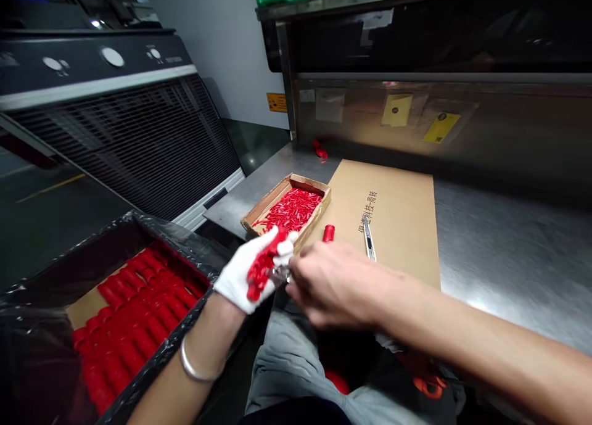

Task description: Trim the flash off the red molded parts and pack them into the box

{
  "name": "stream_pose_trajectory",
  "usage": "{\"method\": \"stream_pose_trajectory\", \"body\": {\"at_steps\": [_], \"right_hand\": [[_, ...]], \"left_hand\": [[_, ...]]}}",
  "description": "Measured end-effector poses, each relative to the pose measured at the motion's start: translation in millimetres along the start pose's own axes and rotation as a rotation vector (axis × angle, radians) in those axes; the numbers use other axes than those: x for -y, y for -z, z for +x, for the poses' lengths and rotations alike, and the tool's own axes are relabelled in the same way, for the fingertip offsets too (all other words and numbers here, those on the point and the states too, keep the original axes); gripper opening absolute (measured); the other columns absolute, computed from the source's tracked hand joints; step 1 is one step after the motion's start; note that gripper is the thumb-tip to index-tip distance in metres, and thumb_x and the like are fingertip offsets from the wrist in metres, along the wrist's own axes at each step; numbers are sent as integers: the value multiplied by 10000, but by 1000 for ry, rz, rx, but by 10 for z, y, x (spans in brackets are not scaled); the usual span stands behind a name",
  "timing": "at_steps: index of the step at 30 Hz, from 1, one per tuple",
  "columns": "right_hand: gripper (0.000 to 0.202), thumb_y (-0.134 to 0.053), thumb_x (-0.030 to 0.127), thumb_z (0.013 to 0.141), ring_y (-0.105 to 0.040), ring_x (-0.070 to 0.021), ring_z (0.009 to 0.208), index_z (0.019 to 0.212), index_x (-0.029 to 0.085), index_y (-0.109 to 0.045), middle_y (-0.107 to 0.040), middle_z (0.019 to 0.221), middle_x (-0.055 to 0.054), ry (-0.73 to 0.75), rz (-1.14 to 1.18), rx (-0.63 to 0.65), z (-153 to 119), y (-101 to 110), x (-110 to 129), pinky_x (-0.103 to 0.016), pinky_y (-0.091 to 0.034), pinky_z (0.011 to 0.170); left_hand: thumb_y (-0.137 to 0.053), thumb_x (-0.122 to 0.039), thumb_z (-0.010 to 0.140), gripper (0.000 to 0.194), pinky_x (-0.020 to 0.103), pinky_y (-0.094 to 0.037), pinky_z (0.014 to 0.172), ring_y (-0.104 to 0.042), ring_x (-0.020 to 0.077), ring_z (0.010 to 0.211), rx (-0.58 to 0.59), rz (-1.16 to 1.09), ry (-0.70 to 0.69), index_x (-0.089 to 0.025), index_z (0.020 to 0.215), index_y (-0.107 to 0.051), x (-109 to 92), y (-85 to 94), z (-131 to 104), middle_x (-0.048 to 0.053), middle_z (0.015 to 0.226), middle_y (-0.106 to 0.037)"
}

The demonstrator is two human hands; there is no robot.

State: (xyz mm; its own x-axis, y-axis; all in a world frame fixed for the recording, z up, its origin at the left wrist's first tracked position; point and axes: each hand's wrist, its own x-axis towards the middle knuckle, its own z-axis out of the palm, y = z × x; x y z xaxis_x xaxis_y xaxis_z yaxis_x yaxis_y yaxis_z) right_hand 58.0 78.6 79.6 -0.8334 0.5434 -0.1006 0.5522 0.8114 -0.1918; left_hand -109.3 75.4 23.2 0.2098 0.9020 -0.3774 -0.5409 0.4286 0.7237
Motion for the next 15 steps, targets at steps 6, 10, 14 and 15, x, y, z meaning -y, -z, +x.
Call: {"method": "stream_pose_trajectory", "body": {"at_steps": [6,10,14,15], "right_hand": [[238,-503,341,901,-554,-193,569,780,163,-603,-606,779,-104,-313,-199,-84,200,17,-552,-291,-271,497],[258,-491,405,899,-598,-220,633,826,192,-617,-622,824,-88,-480,-198,-96,-273,-259,-934,-289,-287,504],[333,-408,488,934,-614,-198,695,937,227,-616,-630,850,-46,-673,-132,-145,-908,-631,-1253,-286,-376,561],[347,-397,497,933,-618,-206,723,976,227,-612,-631,877,-52,-730,-126,-158,-1025,-737,-1307,-290,-386,568]], "left_hand": [[-525,-205,945,308,133,-245,492,-317,12,482,-89,286,-279,-90,659,-540,-672,26,533,-64,569,-408],[-566,-158,920,233,133,-293,482,-369,20,481,-109,326,-377,-100,695,-547,-726,138,602,-63,597,-471],[-423,-269,995,254,176,-426,540,-485,62,535,-87,231,-381,-98,903,-588,-481,78,366,-18,657,-528],[-382,-295,1008,284,197,-460,563,-498,74,549,-60,164,-369,-100,981,-587,-384,27,269,-10,673,-533]]}}
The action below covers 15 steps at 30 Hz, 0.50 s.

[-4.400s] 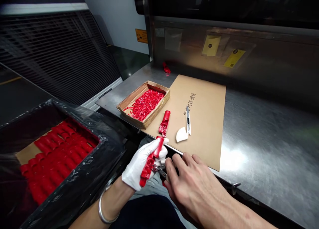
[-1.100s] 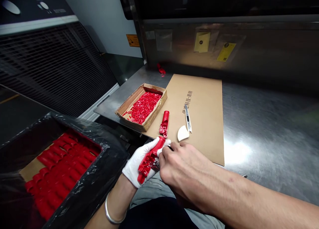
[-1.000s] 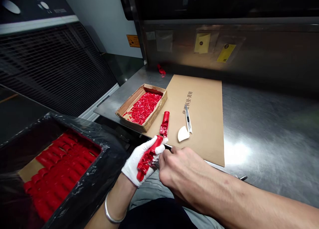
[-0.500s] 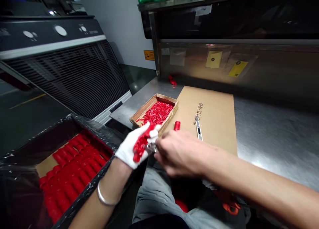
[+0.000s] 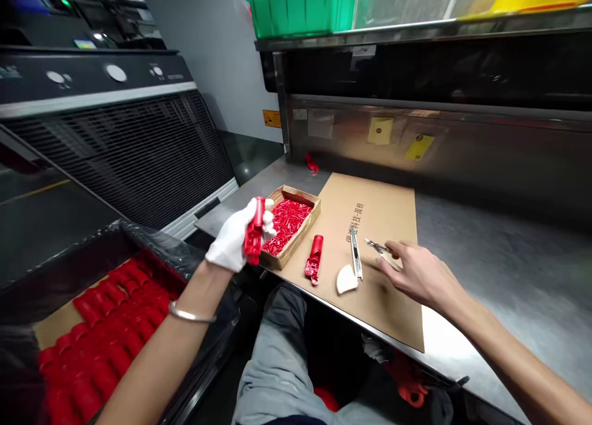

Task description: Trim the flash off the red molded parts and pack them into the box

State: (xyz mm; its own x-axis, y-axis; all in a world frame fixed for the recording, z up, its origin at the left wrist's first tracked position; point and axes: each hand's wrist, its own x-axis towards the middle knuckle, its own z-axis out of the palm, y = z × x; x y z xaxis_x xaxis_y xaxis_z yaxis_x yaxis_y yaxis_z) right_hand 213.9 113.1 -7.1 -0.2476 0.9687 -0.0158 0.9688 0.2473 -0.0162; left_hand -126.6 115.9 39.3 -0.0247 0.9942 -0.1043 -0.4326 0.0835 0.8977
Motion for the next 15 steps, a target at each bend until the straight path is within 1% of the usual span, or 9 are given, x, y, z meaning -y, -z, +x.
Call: {"method": "stream_pose_trajectory", "body": {"at_steps": [2,3,5,7,9,11,13,15], "right_hand": [[368,-385,503,925,-615,-230,755,1000,214,-601,-624,925,-76,-101,-11,-10,-112,-210,-139,-305,-395,570],[377,-379,500,922,-612,-248,783,1015,207,-596,-617,964,-94,-138,-23,-16,-154,-310,-170,-317,-402,580],[410,-358,502,922,-595,-291,853,1065,191,-585,-592,1055,-131,-181,-56,-27,-216,-473,-180,-356,-427,638],[469,-357,541,914,-567,-342,915,1110,177,-578,-563,1120,-160,-188,-83,-30,-244,-553,-166,-416,-440,720],[557,-396,629,880,-547,-388,933,1126,167,-586,-551,1131,-180,-175,-96,-17,-226,-538,-155,-470,-437,754],[618,-429,674,855,-534,-415,972,1159,159,-585,-540,1157,-198,-155,-88,-8,-149,-454,-137,-483,-438,758],[598,-392,640,900,-544,-385,1010,1211,159,-564,-541,1183,-196,-139,-58,-6,-16,-354,-78,-442,-445,759],[522,-326,573,963,-581,-310,992,1205,178,-565,-578,1152,-158,-122,-12,16,155,-290,34,-375,-451,738]], "left_hand": [[-393,-354,1003,322,221,-494,591,-515,93,581,78,-276,39,-112,1107,-578,101,-132,-276,-5,689,-523],[-397,-360,1002,330,225,-501,598,-517,97,589,114,-369,62,-119,1133,-580,152,-197,-408,-5,688,-515],[-406,-357,998,332,233,-507,605,-518,106,603,151,-490,124,-124,1143,-592,244,-302,-627,-2,687,-501],[-422,-342,992,316,243,-508,612,-519,115,620,135,-539,171,-130,1145,-601,303,-359,-762,6,699,-505],[-453,-330,981,294,249,-505,615,-521,122,635,91,-548,189,-146,1153,-604,324,-371,-826,15,716,-519],[-482,-331,969,283,252,-502,612,-519,125,636,55,-539,189,-160,1156,-607,315,-358,-853,18,723,-527],[-509,-343,956,286,252,-501,611,-515,125,634,38,-532,191,-166,1156,-612,294,-340,-872,17,718,-527],[-540,-359,941,295,250,-501,612,-514,125,635,25,-529,194,-170,1155,-615,278,-327,-893,14,717,-527]]}}
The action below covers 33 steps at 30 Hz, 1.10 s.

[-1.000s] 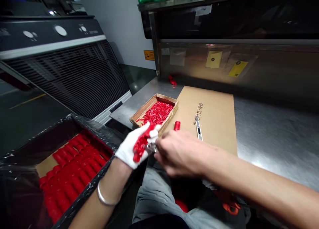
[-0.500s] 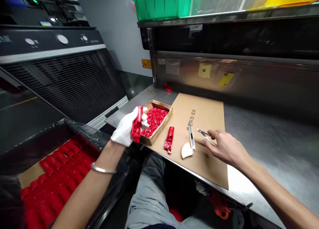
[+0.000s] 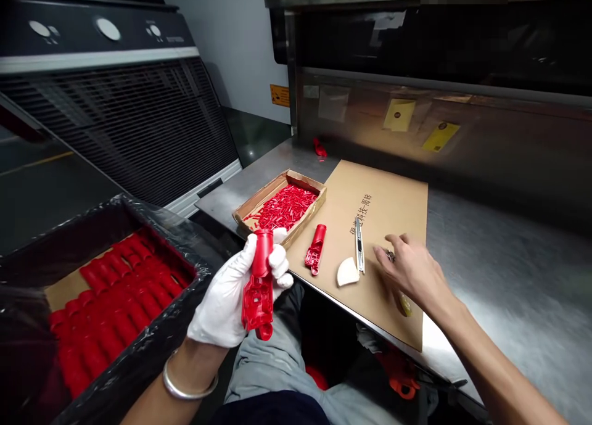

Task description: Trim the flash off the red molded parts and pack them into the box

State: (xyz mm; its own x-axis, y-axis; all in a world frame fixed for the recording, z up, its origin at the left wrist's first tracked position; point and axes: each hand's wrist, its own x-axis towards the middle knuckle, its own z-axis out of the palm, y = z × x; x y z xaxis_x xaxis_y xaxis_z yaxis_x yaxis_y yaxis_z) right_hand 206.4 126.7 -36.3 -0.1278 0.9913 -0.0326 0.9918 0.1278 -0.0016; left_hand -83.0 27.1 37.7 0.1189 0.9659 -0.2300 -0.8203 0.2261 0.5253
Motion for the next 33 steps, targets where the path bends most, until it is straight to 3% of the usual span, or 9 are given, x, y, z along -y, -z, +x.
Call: {"method": "stream_pose_trajectory", "body": {"at_steps": [4,7,12,16,21,25,29,33], "right_hand": [[468,-375,542,987,-627,-238,834,1039,143,-615,-636,973,-126,-12,38,97,306,-30,314,-337,-458,676],[423,-465,526,987,-615,-190,765,1021,128,-605,-630,905,-78,-67,44,135,454,-100,432,-339,-491,695],[329,-545,464,986,-594,-143,709,990,140,-606,-607,857,-23,-59,134,130,521,-128,382,-304,-514,682],[280,-503,409,1008,-581,-151,733,1034,138,-571,-588,879,-24,-20,250,20,433,-81,304,-315,-500,703],[276,-237,324,1043,-562,-181,696,1025,186,-475,-562,799,-27,87,467,-58,-64,114,306,-299,-442,650],[242,-342,438,1037,-510,-162,626,1069,234,-468,-511,744,20,149,626,-65,-693,250,422,-279,-408,598],[151,-348,293,1053,-492,-144,616,1118,246,-476,-494,757,17,319,847,-39,-1171,290,586,-267,-399,579],[155,-352,199,1038,-535,-162,717,1115,232,-482,-533,857,-24,423,807,-55,-1344,299,702,-289,-412,632]], "left_hand": [[-587,-381,912,317,252,-503,629,-517,125,645,-31,26,2,-169,1145,-620,-5,33,-37,11,725,-530],[-577,-398,917,328,249,-492,631,-497,110,631,-22,82,-6,-154,1133,-625,4,101,-46,9,730,-524],[-522,-393,949,296,234,-429,599,-440,82,587,23,252,-37,-184,1143,-604,102,311,-74,3,762,-535],[-628,-384,888,323,245,-425,637,-500,97,656,30,481,-2,-214,1159,-580,260,540,-130,13,869,-577],[-686,-345,847,311,277,-444,737,-547,141,769,3,755,-138,-192,1109,-619,443,735,-175,39,908,-646],[-683,-359,844,332,304,-461,820,-589,172,844,-30,843,-181,-206,1134,-632,528,781,-189,40,937,-667],[-697,-334,835,320,293,-466,833,-603,175,870,-1,955,-227,-241,1139,-659,581,774,-200,35,963,-673],[-700,-286,830,288,298,-477,836,-617,191,910,29,1053,-312,-259,1117,-678,625,747,-232,47,1026,-670]]}}
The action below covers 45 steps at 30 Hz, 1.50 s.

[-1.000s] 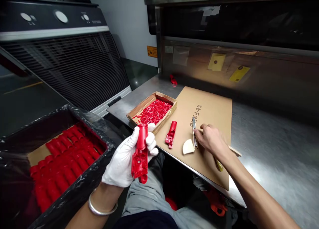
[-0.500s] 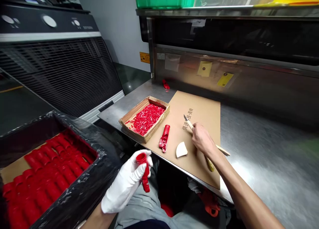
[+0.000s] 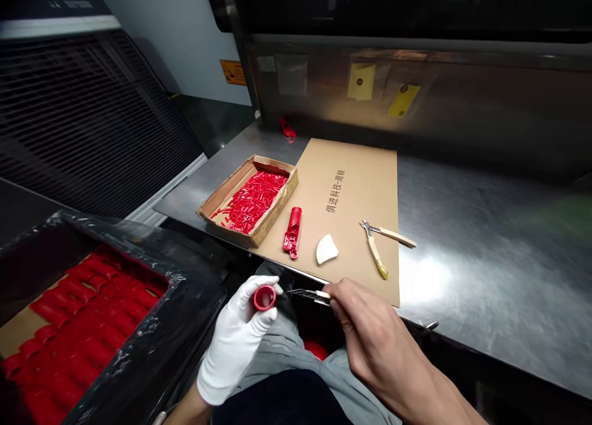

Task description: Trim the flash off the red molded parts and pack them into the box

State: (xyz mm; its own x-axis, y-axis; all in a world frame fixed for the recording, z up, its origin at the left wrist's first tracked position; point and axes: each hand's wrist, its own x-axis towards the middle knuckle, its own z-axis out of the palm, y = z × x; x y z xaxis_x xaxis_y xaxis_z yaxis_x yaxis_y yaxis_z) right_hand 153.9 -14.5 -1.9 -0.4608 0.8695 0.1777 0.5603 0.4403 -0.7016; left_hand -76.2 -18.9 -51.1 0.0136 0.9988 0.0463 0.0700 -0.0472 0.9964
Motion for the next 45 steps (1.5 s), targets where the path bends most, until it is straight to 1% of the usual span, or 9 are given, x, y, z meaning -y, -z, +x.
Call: {"method": "stream_pose_trajectory", "body": {"at_steps": [5,9,13,16,23,28,36,41,45], "right_hand": [[203,-448,238,1030,-514,-139,632,1227,240,-495,-547,840,-8,55,-211,18,22,-13,36,-285,-350,556],[224,-470,241,1027,-485,-126,582,1243,215,-524,-530,782,3,138,-362,-31,43,-18,44,-282,-303,516],[264,-464,273,1030,-480,-123,549,1269,200,-549,-517,740,9,169,-465,-66,73,-39,54,-287,-268,492],[283,-458,283,1032,-502,-125,557,1279,190,-558,-532,743,3,183,-492,-68,79,-40,57,-290,-266,493],[283,-461,297,1028,-525,-139,558,1267,190,-566,-546,744,3,196,-552,-66,79,-36,63,-300,-263,489],[277,-454,303,1029,-532,-143,556,1254,192,-571,-547,743,6,201,-576,-55,94,-58,67,-304,-267,490],[272,-452,310,1030,-534,-148,553,1251,207,-572,-552,741,11,195,-615,-98,84,-82,72,-304,-268,495],[271,-438,333,1037,-518,-132,533,1236,222,-586,-545,728,25,185,-587,-107,88,-86,54,-303,-245,480],[277,-434,342,1040,-535,-131,548,1228,222,-596,-553,743,18,177,-582,-98,93,-108,35,-307,-243,485]], "left_hand": [[-678,-222,842,318,293,-480,837,-619,195,947,2,113,-93,-302,1149,-664,-7,-12,-59,44,1083,-653],[-590,-173,884,335,297,-474,816,-617,197,931,37,127,-143,-317,1181,-642,7,2,-70,40,1055,-651],[-560,-150,877,337,336,-459,839,-615,230,936,41,138,-185,-301,1163,-656,38,12,-68,56,1043,-661],[-561,-162,875,328,355,-451,862,-613,244,944,46,146,-201,-302,1157,-653,49,16,-74,59,1038,-662],[-539,-151,890,336,336,-447,866,-608,227,957,76,195,-207,-320,1167,-624,40,25,-82,43,1047,-648],[-534,-145,886,327,335,-451,844,-609,231,939,79,178,-172,-301,1155,-637,50,31,-61,52,1032,-653],[-529,-143,882,325,343,-439,872,-615,223,925,65,175,-193,-291,1148,-642,15,26,-38,44,1040,-666],[-514,-170,910,316,366,-438,915,-611,206,943,74,250,-236,-304,1187,-588,64,9,-28,23,1052,-644],[-549,-183,914,302,361,-444,939,-613,184,966,35,307,-239,-313,1186,-566,110,1,-20,5,1080,-635]]}}
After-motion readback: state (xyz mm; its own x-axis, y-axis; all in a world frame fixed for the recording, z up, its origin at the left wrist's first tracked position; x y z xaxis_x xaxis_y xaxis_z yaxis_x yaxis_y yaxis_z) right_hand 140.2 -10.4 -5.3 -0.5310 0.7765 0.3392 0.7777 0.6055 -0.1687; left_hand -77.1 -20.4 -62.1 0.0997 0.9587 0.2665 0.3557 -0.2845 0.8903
